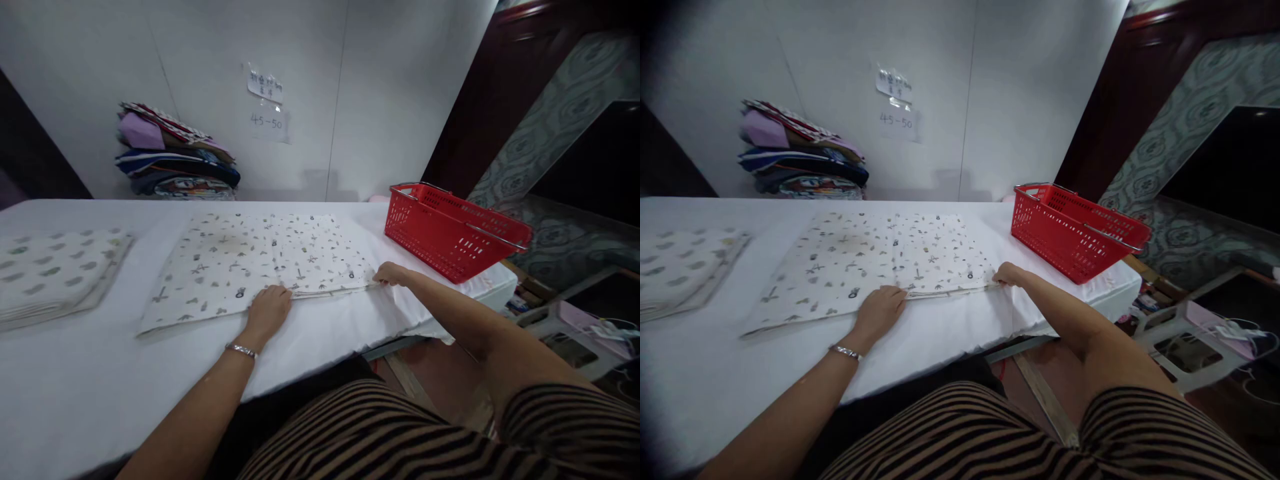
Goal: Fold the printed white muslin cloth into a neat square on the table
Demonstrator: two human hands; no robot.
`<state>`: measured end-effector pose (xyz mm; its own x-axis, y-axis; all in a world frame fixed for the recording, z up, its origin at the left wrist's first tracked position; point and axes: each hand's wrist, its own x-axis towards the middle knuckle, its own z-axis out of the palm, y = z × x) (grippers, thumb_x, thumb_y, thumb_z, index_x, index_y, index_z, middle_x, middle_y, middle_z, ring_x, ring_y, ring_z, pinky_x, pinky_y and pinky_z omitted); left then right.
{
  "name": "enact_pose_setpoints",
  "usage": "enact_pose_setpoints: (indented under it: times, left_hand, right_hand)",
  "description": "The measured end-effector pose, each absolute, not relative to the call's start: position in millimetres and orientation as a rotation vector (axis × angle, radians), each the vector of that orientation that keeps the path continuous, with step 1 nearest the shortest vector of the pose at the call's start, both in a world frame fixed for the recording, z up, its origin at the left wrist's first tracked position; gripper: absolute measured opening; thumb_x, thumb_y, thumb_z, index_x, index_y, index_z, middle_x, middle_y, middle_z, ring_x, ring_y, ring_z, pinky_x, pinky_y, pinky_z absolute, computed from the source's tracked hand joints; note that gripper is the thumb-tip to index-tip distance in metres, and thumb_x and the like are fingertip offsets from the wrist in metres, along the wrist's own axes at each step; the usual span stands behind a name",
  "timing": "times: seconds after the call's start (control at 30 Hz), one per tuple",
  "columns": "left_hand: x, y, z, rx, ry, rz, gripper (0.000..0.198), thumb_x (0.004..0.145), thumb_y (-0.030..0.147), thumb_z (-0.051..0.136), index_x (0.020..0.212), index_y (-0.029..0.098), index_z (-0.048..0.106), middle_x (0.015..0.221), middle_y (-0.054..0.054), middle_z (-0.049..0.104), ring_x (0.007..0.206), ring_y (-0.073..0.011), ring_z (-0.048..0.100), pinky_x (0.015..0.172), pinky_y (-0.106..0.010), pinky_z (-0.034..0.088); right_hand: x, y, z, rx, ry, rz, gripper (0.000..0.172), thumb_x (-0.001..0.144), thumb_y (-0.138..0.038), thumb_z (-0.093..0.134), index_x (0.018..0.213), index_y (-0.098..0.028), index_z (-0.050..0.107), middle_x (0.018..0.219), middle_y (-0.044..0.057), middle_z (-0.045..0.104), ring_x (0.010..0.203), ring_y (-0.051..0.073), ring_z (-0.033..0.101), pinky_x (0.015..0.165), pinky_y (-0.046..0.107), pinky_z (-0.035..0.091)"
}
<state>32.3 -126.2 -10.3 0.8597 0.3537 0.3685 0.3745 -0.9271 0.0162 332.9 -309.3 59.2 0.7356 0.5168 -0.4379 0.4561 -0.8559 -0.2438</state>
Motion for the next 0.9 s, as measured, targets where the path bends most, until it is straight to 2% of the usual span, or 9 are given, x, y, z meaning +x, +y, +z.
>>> enact_pose_setpoints:
  times: [0.17, 0.33, 0.6, 0.73, 0.9]
  left_hand:
    - [32, -127, -8, -2.988, -0.585, -0.570, 0.018, 0.084, 0.016, 0.047, 0.090, 0.017, 0.064, 0.094, -0.008, 0.064, 0.093, -0.0234, 0.056, 0.079, -0.037, 0.043]
    - [33, -128, -9, -2.998, -0.587, -0.590, 0.018, 0.084, 0.016, 0.047, 0.088, 0.017, 0.064, 0.093, -0.008, 0.064, 0.093, -0.0233, 0.056, 0.079, -0.037, 0.043]
    - [32, -129, -7, -2.984, -0.613, -0.519, 0.018, 0.085, 0.014, 0.046, 0.088, 0.017, 0.063, 0.093, -0.008, 0.064, 0.093, -0.0222, 0.055, 0.079, -0.036, 0.042]
    - [32, -131, -6, -2.971, -0.613, -0.516, 0.020, 0.087, 0.015, 0.044, 0.090, 0.017, 0.063, 0.093, -0.007, 0.064, 0.093, -0.0214, 0.055, 0.079, -0.034, 0.041]
    - [31, -130, -3, -2.924, -0.578, -0.595, 0.018, 0.086, 0.014, 0.045, 0.089, 0.016, 0.062, 0.091, -0.007, 0.064, 0.091, -0.0217, 0.055, 0.078, -0.035, 0.040]
  right_hand:
    - [330, -309, 52, -2.823, -0.776, 0.780, 0.028, 0.077, -0.026, 0.061, 0.052, -0.014, 0.054, 0.042, -0.002, 0.046, 0.041, 0.009, 0.044, 0.049, 0.022, 0.037]
    - [327, -305, 51, -2.830, -0.724, 0.791, 0.028, 0.078, -0.023, 0.061, 0.053, -0.014, 0.052, 0.042, -0.002, 0.046, 0.042, 0.010, 0.047, 0.049, 0.022, 0.039]
    - [325, -308, 46, -2.742, -0.699, 0.713, 0.021, 0.071, -0.015, 0.061, 0.052, -0.014, 0.052, 0.037, -0.002, 0.042, 0.042, 0.012, 0.047, 0.045, 0.022, 0.036]
    - [325, -312, 37, -2.592, -0.664, 0.694, 0.013, 0.069, -0.011, 0.059, 0.058, -0.014, 0.052, 0.041, -0.002, 0.046, 0.042, 0.012, 0.049, 0.045, 0.021, 0.039]
    - [336, -318, 52, -2.342, -0.653, 0.720, 0.007, 0.075, -0.014, 0.058, 0.077, -0.017, 0.052, 0.053, -0.003, 0.053, 0.048, 0.010, 0.055, 0.049, 0.019, 0.045]
